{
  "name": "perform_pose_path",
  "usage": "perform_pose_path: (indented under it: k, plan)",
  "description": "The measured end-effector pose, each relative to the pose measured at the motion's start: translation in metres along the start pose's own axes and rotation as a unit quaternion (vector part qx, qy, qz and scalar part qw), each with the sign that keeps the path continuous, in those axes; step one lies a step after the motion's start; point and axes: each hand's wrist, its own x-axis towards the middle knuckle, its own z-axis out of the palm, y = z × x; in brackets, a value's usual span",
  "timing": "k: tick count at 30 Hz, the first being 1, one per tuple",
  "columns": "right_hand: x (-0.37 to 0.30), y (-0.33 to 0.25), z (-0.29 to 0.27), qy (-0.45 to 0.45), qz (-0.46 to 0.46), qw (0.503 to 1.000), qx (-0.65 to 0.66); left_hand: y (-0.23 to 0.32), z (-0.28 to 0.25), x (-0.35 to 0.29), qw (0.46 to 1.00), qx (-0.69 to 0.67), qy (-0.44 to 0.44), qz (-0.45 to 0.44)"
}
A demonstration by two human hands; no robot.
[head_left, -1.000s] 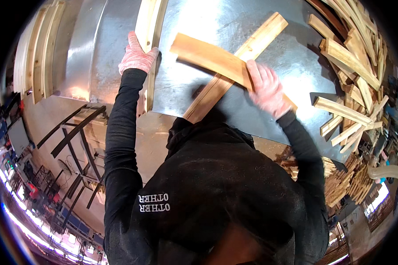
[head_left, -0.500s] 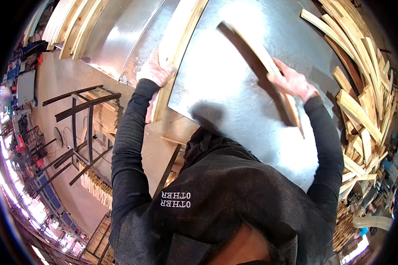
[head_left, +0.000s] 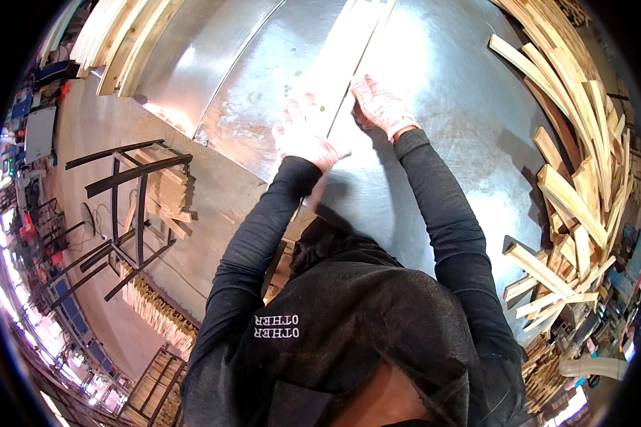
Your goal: The person sorts and stacks wooden planks on a metal table. They pick up planks from a scattered pile, align them, and place them into a neat stack.
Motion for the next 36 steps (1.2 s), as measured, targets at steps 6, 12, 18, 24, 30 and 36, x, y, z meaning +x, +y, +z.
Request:
perform_pose_path:
  k: [6, 12, 18, 24, 30, 36]
  plan:
    - [-0.018, 0.065, -0.005, 0.109, -0.062, 0.987, 0.1, -0.013, 0.009, 0.014, 0.994, -0.102, 0.034, 0.035]
    - [-0.085, 0.059, 0.043, 0.007, -0.196, 0.96, 0.201, -0.057, 0.034, 0.038, 0.489, -0.829, -0.262, 0.067]
    - [-0.099, 0.056, 0.041, 0.133, -0.097, 0.973, -0.163, -0.053, 0.066, 0.055, 0.943, -0.328, -0.054, -0.019]
    - [-0.114, 0.094, 0.048, 0.073, -0.264, 0.947, -0.166, 0.054, 0.024, -0.025, 0.992, -0.11, 0.031, -0.057]
    - [-0.138, 0.096, 0.058, 0.021, -0.162, 0.987, 0.002, 0.067, 0.018, -0.018, 0.986, -0.116, 0.019, -0.117]
    - [-0.123, 0.096, 0.078, 0.07, -0.113, 0.984, 0.119, -0.028, -0.012, 0.033, 0.991, -0.053, 0.082, -0.088]
